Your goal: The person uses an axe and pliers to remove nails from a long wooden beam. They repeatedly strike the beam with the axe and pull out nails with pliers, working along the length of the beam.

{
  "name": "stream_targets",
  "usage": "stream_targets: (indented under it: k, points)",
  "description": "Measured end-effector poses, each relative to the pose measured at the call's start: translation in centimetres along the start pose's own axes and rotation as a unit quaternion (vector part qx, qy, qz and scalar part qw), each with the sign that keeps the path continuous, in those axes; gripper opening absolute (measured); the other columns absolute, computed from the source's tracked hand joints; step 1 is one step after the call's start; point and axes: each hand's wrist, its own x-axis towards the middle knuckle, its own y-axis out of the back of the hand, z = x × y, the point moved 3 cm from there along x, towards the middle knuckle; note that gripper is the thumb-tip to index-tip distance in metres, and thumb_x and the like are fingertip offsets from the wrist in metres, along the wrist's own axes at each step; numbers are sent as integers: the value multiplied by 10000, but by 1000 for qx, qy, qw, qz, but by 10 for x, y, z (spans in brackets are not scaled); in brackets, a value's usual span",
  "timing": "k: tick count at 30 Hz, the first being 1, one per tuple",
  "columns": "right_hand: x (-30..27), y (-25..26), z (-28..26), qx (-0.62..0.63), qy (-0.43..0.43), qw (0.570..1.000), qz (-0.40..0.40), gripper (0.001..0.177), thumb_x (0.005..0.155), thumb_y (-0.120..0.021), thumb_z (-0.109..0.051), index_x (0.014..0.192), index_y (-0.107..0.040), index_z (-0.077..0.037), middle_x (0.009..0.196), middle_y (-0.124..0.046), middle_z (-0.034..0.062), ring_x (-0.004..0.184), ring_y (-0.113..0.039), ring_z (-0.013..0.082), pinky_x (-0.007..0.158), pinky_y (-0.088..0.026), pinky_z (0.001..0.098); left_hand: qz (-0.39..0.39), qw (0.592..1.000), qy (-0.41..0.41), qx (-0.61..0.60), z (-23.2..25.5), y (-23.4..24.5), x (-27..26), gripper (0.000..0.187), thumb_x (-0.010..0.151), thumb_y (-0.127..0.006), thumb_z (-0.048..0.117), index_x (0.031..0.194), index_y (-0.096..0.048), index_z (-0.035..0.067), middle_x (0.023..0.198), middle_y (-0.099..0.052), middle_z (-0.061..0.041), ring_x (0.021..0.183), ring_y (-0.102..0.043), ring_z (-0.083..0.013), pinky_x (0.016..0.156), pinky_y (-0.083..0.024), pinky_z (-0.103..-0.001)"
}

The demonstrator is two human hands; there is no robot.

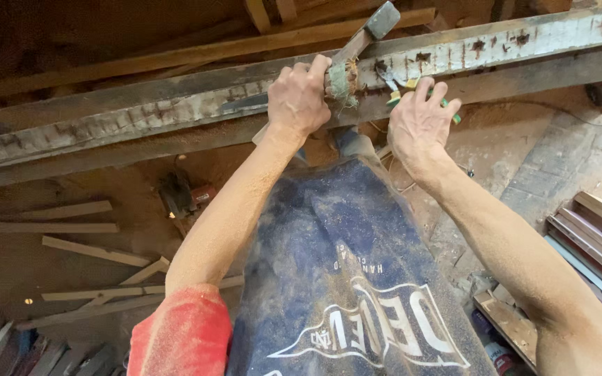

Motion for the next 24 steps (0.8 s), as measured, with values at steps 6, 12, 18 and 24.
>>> stream_targets:
  k: [6,12,18,24]
  points:
    - [5,-6,0,76,8,992,-104,277,847,-688,-131,1004,-713,97,1220,-476,260,1051,-512,387,759,-508,497,-16,1000,2,-1,-2,-4,2,501,719,-736,4,1184,-621,153,951,-731,-148,837,-727,-320,626,-618,-426]
    - [12,-8,14,172,7,975,-139,271,907,-651,-157,1002,-745,79,1138,-514,253,906,-652,406,765,-579,496,15,1000,1,-15,2,5,-1,547,642,-738,16,1152,-624,174,948,-736,-136,844,-722,-364,642,-598,-476]
    - [18,-1,24,183,38,971,-148,355,757,-701,-198,1009,-758,45,1160,-539,284,931,-684,471,823,-582,498,7,1000,7,-25,2,10,2,538,656,-741,29,1164,-627,164,926,-728,-141,819,-715,-382,673,-593,-483]
    - [22,-16,36,202,89,965,-140,331,770,-676,-199,1005,-762,18,1146,-563,311,900,-690,475,812,-583,506,19,1000,21,-2,3,8,2,485,695,-735,33,1154,-638,160,862,-724,-143,771,-718,-383,661,-588,-491]
